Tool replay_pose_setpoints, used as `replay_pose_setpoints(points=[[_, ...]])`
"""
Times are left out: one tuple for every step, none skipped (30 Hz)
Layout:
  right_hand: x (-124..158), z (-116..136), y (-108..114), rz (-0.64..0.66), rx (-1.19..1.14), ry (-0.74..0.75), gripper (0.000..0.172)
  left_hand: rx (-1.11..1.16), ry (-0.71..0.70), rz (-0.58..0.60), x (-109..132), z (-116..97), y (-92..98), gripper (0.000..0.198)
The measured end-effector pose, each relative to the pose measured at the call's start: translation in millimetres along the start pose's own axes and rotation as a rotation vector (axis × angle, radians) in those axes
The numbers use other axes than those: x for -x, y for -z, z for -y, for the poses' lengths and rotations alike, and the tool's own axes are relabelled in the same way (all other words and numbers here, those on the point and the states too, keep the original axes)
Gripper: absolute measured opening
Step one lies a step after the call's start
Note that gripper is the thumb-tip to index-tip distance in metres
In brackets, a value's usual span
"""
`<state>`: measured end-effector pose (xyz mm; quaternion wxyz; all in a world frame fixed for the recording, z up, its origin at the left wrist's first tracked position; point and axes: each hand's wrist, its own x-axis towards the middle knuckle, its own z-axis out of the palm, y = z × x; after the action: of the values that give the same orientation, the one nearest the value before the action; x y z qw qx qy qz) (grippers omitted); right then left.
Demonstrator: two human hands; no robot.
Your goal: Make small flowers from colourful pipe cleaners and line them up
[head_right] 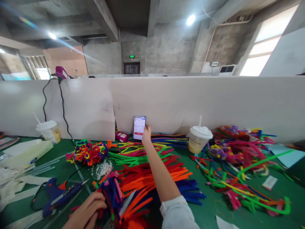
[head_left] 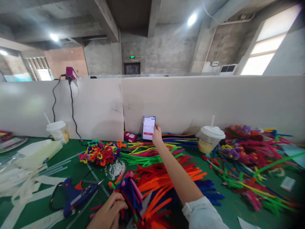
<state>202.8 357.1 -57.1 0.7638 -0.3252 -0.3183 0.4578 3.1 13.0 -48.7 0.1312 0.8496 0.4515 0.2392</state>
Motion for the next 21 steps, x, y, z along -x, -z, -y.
replay_pose_setpoints(points=[[0, -1, 5, -0.005, -0.002, 0.000, 0.015, 0.002, 0.004, 0.003, 0, 0, -0.1, 0.034], [0, -2, 11, -0.009, -0.004, 0.000, 0.015, 0.002, 0.007, 0.000, 1, 0, -0.2, 0.033], [0, -2, 16, -0.011, -0.004, -0.001, 0.015, 0.003, 0.005, -0.005, 1, 0, -0.5, 0.033], [0, -3, 20, -0.011, -0.005, -0.001, 0.014, 0.002, 0.004, -0.011, 1, 0, -0.7, 0.032], [0, -3, 23, -0.009, -0.005, -0.002, 0.014, 0.001, 0.000, -0.019, 1, 0, -1.0, 0.032], [1, -3, 26, -0.005, -0.005, -0.004, 0.014, -0.001, -0.002, -0.026, 1, 0, -1.2, 0.031], [1, -4, 27, 0.000, -0.005, -0.006, 0.015, -0.007, -0.004, -0.034, 0, 0, -1.4, 0.030], [1, -4, 28, 0.007, -0.004, -0.008, 0.016, -0.015, -0.004, -0.039, 0, -1, -1.7, 0.030], [2, -5, 29, 0.015, -0.002, -0.011, 0.017, -0.023, -0.003, -0.046, 0, -1, -1.9, 0.029], [2, -5, 29, 0.023, 0.000, -0.015, 0.017, -0.032, -0.002, -0.050, 0, -2, -2.1, 0.029], [2, -5, 29, 0.030, 0.004, -0.018, 0.017, -0.039, -0.001, -0.052, 0, -2, -2.4, 0.028], [2, -5, 29, 0.036, 0.009, -0.023, 0.017, -0.045, 0.001, -0.054, 0, -2, -2.6, 0.028], [2, -4, 29, 0.041, 0.014, -0.028, 0.017, -0.049, 0.004, -0.054, 1, -3, -2.8, 0.028], [1, -3, 29, 0.044, 0.020, -0.035, 0.017, -0.052, 0.007, -0.052, 1, -3, -2.9, 0.029], [1, -2, 29, 0.048, 0.026, -0.044, 0.018, -0.054, 0.009, -0.055, 2, -2, -3.0, 0.029], [0, -2, 29, 0.052, 0.031, -0.054, 0.018, -0.055, 0.010, -0.057, 2, -2, -2.9, 0.029], [-1, 0, 28, 0.054, 0.035, -0.065, 0.019, -0.056, 0.008, -0.064, 2, -2, -2.7, 0.029], [-1, 1, 27, 0.056, 0.039, -0.076, 0.019, -0.058, 0.005, -0.068, 2, -3, -2.4, 0.029], [-1, 2, 26, 0.058, 0.042, -0.085, 0.019, -0.059, 0.002, -0.071, 2, -3, -1.9, 0.029], [-1, 3, 25, 0.059, 0.044, -0.093, 0.018, -0.060, 0.000, -0.074, 2, -3, -1.5, 0.029], [-1, 4, 24, 0.061, 0.046, -0.098, 0.017, -0.059, 0.001, -0.076, 2, -4, -1.3, 0.028]])
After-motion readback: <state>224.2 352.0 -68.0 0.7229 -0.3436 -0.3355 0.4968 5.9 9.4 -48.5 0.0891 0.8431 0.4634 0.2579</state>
